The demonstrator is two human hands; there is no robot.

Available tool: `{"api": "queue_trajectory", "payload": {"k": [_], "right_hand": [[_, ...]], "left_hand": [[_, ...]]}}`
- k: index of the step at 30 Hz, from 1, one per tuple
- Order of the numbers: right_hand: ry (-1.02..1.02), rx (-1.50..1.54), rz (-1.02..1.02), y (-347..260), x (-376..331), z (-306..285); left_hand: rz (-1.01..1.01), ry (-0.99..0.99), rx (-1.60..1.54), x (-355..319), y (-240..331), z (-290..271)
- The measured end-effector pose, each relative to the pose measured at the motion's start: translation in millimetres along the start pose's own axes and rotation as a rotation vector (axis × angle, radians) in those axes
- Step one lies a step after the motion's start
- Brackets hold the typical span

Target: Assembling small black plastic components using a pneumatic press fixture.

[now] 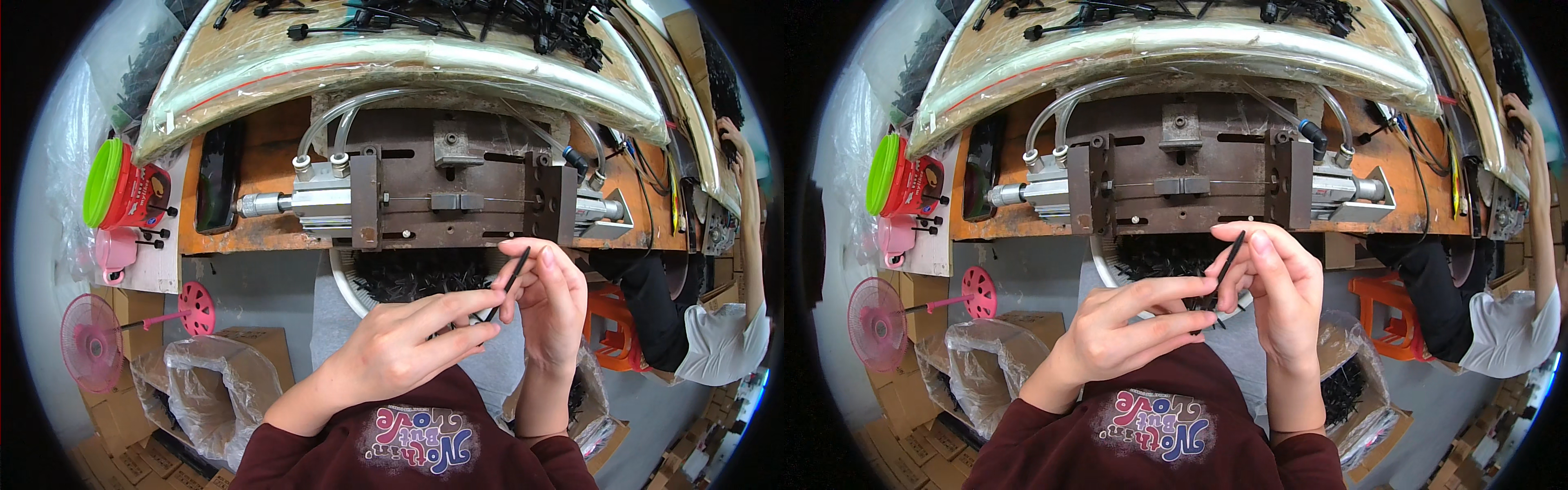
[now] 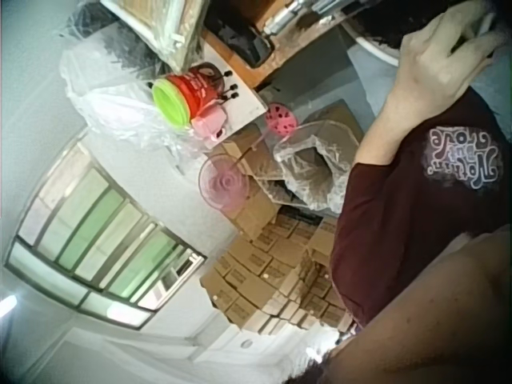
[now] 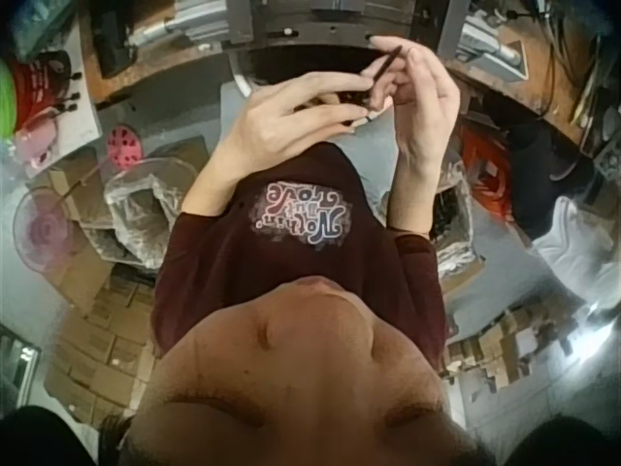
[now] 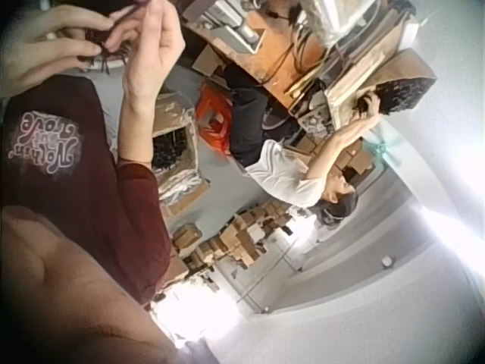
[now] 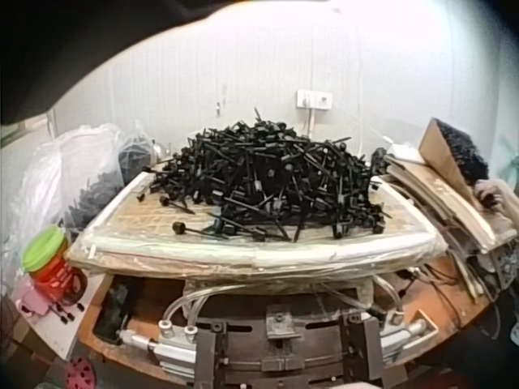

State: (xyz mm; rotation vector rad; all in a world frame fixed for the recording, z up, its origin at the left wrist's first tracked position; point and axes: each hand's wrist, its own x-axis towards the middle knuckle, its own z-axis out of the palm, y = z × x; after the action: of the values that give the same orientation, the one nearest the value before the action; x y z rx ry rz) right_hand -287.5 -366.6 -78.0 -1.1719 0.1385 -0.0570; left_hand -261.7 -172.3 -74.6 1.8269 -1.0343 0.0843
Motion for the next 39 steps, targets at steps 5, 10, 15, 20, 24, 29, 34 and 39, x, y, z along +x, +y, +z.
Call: {"api": "queue_trajectory", "payload": {"k": [5,10,15,20,24,29,34,39], "right_hand": [[-0.014,-0.027,0.015,-1,0,2],[0.006,0.016,0.019,-1,-1,4],[0.033,-0.031,-0.027,-2,-4,6],[0.065,-0.12,-0.118,-4,-10,9],[0.102,-0.14,-0.136,-3,-14,11],[0.086,-0.192,-0.144,-2,-14,8],[0.079,-0.167,-0.117,1,-12,8],[0.067,-0.16,-0.063,11,-6,5]], "left_hand": [[0.088,0.043,0.02,0,0,0],[0.121,0.074,0.028,-2,0,1],[0.128,0.079,0.025,-2,0,2],[0.128,0.084,0.013,-3,1,4],[0.128,0.079,0.018,-6,0,6],[0.144,0.071,0.052,-5,0,6],[0.142,0.073,0.049,-6,-1,7],[0.052,0.113,0.207,3,-4,3]]}}
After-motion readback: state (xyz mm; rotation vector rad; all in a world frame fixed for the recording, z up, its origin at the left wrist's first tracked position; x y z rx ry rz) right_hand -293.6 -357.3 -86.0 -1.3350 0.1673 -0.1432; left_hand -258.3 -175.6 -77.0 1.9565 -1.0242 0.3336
